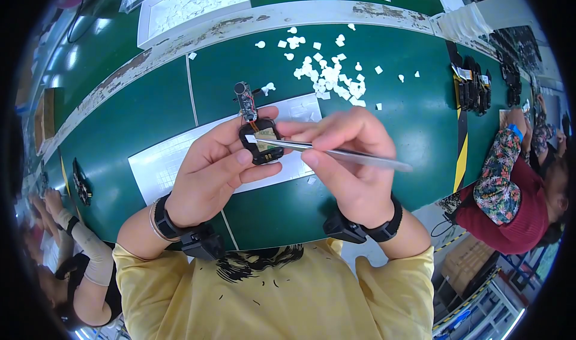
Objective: The person picks up a small electronic component and uses tweezers to apply a white adhesive piece to it. They then press a small circular part onto the adhesive and set the assembly aside.
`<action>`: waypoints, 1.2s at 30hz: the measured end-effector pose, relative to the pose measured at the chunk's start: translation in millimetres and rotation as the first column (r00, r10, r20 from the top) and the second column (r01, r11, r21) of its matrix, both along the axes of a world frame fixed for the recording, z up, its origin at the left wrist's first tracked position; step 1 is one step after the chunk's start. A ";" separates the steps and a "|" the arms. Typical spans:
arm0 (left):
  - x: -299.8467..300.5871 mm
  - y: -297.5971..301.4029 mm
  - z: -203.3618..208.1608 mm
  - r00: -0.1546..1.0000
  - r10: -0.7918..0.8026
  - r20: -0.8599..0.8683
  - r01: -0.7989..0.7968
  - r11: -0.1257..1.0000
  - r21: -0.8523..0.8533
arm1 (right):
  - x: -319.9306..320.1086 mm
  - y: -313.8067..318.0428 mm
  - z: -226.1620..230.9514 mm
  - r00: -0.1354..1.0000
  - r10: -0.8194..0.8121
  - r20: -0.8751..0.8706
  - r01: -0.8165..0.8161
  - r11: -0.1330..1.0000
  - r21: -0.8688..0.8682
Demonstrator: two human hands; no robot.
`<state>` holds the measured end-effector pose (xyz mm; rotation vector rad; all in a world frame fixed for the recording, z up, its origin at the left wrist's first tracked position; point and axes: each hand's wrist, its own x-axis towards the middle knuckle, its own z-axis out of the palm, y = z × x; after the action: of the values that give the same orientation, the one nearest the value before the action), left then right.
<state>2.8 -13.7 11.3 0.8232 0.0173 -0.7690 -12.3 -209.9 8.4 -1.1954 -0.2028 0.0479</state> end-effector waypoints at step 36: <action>-2.6 -7.6 6.4 1.000 0.006 0.018 -0.005 0.999 -0.036 | -6.3 4.0 3.9 0.988 -0.048 0.149 0.065 0.992 -0.111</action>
<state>0.2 -21.3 17.8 0.7960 -0.0107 -0.7547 -18.6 -205.9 12.3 -1.3212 -0.2980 -0.0793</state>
